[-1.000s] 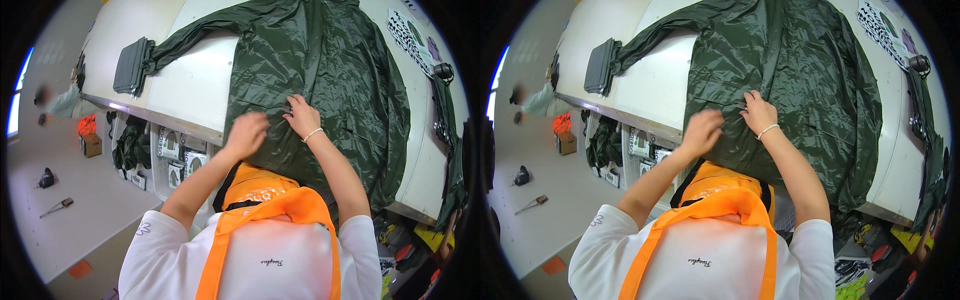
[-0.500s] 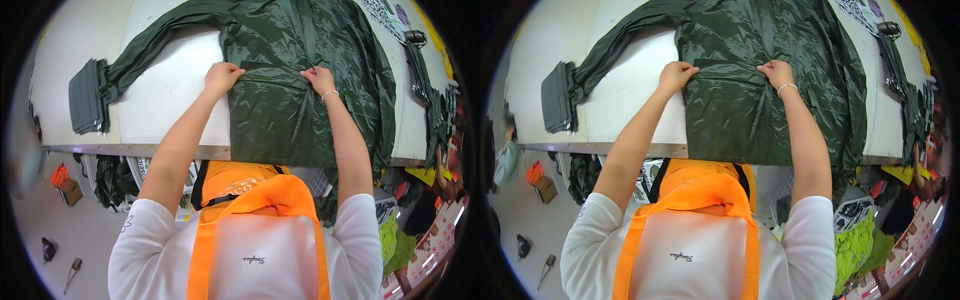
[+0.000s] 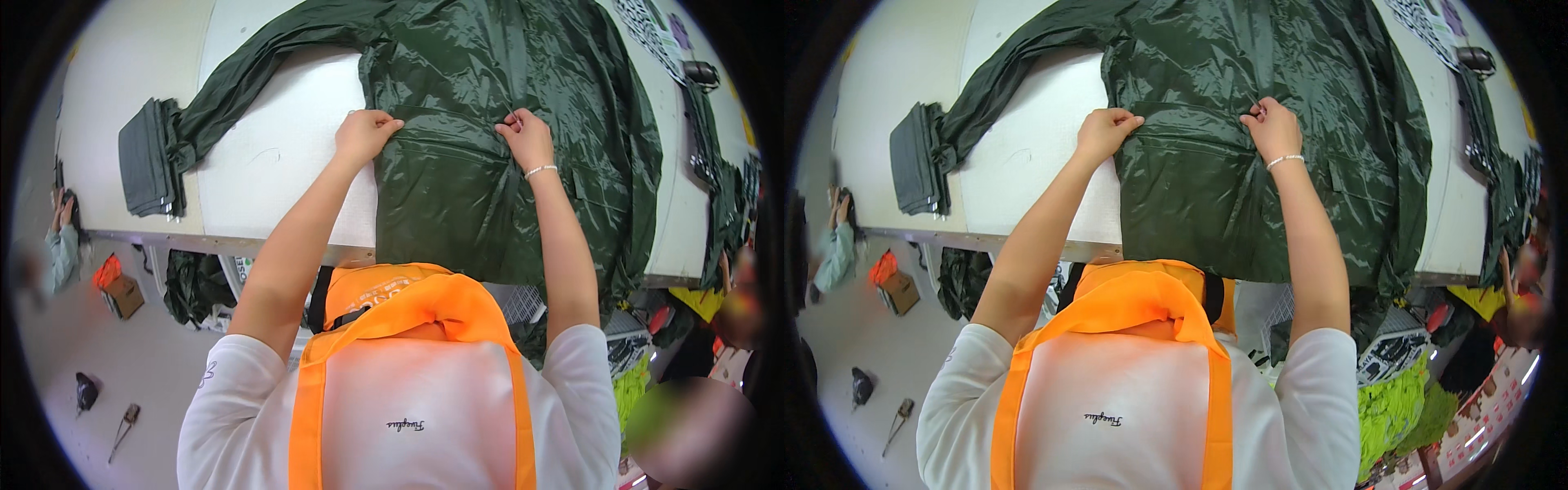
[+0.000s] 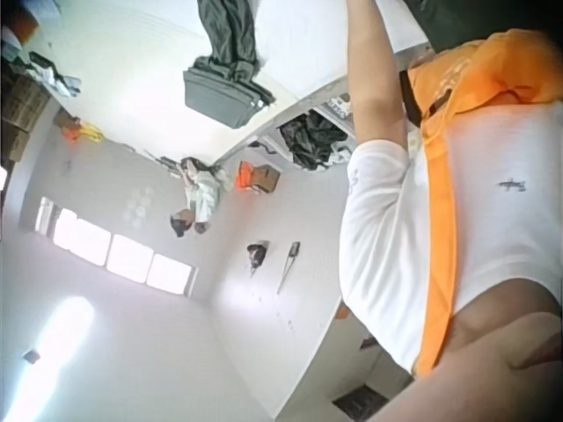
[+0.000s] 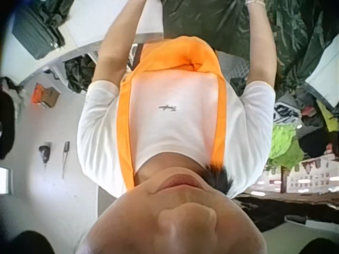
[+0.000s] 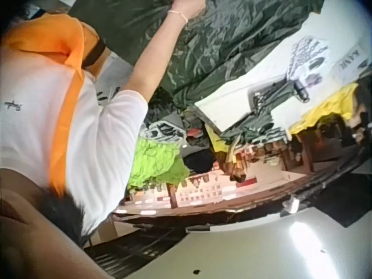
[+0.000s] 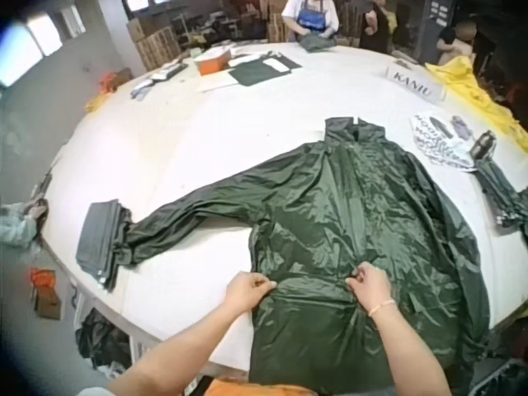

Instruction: The person folds a dark green jacket on a white table. They smooth the fabric, fold the sleeves inward, fold the jacket in half, then in half again, and place it on a stack of similar folded jackets. The person also handles printed packaging materials labeled 'POSEIDON' and places them on the table.

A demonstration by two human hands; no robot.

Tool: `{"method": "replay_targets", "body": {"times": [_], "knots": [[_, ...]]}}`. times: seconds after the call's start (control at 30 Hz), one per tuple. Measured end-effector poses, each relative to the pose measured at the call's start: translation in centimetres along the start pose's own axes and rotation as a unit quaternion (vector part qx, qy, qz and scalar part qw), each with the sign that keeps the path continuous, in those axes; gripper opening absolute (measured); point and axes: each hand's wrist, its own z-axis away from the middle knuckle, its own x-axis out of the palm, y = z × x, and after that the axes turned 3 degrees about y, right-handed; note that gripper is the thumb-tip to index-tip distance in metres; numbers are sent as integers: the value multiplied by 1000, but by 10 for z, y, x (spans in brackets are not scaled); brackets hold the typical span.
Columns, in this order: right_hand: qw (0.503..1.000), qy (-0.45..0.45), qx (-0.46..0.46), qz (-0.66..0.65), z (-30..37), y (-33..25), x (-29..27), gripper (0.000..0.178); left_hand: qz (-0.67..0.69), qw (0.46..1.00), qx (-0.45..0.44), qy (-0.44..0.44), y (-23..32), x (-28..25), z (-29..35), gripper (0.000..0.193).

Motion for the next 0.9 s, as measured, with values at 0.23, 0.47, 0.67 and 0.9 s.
{"method": "replay_targets", "body": {"times": [0.23, 0.47, 0.67, 0.9], "knots": [[986, 22, -70, -148, -2, 18, 11, 20, -18, 1000, -21, 9, 3, 8, 2, 29], [941, -104, -50, -317, 1, 38, -11, 34, -1, 999, -26, 22, 3, 15, 6, 28], [935, -169, -134, -282, 37, 36, -9, 16, 167, 944, 72, 276, -41, -26, 29, 19], [975, -98, -94, -177, 113, 25, 9, 25, -82, 814, -171, 550, -206, -205, 7, 75]]}}
